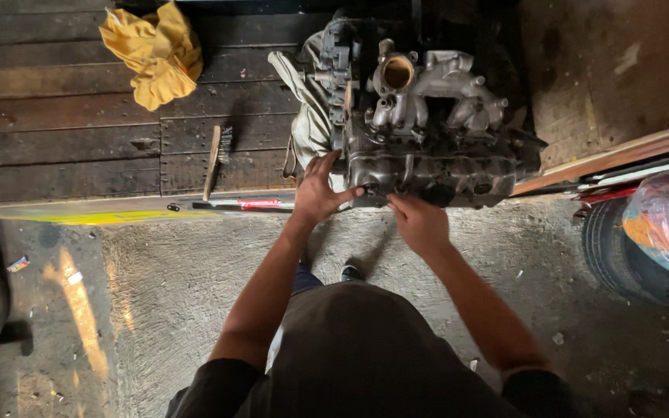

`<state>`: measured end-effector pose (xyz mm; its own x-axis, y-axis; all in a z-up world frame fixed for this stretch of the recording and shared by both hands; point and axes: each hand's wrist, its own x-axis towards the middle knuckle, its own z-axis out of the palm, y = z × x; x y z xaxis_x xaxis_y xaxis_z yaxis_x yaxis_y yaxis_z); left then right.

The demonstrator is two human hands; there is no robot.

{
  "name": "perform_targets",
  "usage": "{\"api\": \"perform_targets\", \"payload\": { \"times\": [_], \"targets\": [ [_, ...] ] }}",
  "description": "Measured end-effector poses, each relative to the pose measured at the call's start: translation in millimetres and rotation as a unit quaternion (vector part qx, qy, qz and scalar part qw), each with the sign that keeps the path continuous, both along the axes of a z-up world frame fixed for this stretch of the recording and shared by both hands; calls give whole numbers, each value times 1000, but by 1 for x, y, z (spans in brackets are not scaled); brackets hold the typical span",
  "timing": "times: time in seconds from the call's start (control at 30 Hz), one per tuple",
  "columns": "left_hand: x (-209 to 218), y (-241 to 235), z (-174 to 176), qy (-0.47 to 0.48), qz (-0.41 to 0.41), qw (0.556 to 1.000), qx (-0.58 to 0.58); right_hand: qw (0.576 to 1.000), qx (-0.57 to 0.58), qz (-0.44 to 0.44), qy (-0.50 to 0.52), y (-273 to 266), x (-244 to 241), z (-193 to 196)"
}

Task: The person uses a wrench to tighten bolts on a disassembled engine block resting on a wooden workbench. The hands repeatedly rotate the wrench on the same bolt while stabilizing the engine with the other hand.

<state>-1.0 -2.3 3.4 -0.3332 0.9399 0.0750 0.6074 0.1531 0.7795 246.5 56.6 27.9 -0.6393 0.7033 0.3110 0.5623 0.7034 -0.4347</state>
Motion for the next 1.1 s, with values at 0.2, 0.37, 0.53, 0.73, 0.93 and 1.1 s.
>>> {"api": "perform_targets", "payload": {
  "times": [0.2, 0.37, 0.53, 0.73, 0.93, 1.1],
  "targets": [
    [0, 0, 7, 1, 1, 1000, -24, 990, 5, 84, -109, 28, -8, 52],
    [0, 3, 14, 6, -12, 995, -100, 954, -49, 88, -281, 39, -33, 77],
    [-2, 7, 16, 39, -22, 992, -120, 946, -50, 81, -308, 33, -40, 85],
    [-3, 4, 12, 52, -19, 994, -96, 962, -182, -44, -197, 10, -20, 67],
    [-4, 4, 11, 61, -23, 993, -96, 932, -329, -155, -3, -9, 0, 17],
    [-3, 5, 9, 60, -17, 994, -88, 918, -365, -138, 77, -14, 2, -21]
  ]
}}
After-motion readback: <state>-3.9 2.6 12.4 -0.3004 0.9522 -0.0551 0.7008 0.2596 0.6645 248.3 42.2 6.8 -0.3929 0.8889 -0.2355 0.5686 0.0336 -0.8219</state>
